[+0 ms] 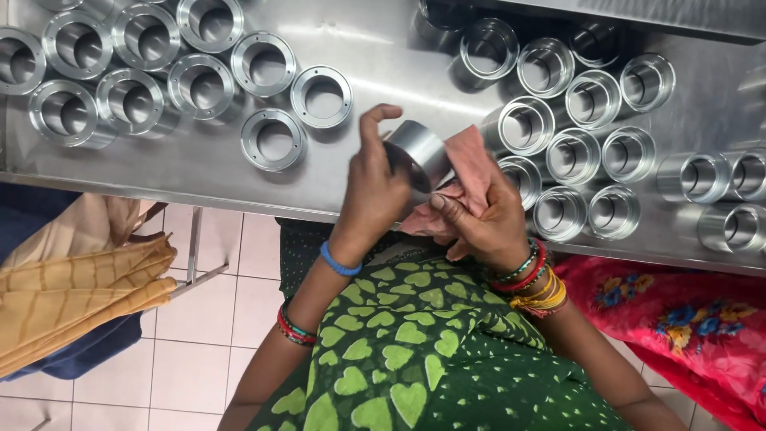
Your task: The recorder is cleaning metal rings with a cloth and then inspecting them using a dial indicator gauge on a fabrication bench.
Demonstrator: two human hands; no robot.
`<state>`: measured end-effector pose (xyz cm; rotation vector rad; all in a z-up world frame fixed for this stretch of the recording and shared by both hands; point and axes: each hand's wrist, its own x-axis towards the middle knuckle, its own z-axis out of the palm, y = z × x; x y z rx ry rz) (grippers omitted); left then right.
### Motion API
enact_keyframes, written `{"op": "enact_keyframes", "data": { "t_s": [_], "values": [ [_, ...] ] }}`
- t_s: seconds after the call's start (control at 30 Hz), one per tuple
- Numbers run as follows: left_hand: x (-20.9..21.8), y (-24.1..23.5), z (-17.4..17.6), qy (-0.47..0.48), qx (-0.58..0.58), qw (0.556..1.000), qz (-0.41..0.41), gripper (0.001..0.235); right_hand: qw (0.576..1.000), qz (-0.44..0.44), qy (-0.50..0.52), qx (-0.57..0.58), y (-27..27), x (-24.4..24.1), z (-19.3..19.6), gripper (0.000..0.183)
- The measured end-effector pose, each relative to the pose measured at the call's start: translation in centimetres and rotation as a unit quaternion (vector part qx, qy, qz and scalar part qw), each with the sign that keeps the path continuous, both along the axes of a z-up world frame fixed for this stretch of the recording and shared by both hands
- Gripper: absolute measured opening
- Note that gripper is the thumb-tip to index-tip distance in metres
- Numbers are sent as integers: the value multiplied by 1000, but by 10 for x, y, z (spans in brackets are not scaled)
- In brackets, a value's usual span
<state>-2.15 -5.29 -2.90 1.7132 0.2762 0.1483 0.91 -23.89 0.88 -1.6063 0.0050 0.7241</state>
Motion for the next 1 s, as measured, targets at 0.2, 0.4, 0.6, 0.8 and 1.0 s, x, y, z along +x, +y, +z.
{"op": "enact_keyframes", "data": {
  "t_s": [0.2,0.4,0.6,0.8,1.0],
  "values": [
    [-7,42,4,14,309,949,-51,42,968,26,-251,6,-20,19,-9,51],
    [-2,62,25,-6,490,871,-16,47,956,-28,-293,-11,-50,32,-15,42],
    [68,16,12,-123,474,872,-32,63,973,-64,-221,37,-49,29,-12,42],
    [135,7,-21,-189,580,792,-5,53,977,-20,-210,10,-42,22,17,36],
    [47,14,11,-48,391,916,-78,30,889,-5,-437,-141,-40,31,4,40]
  ]
}}
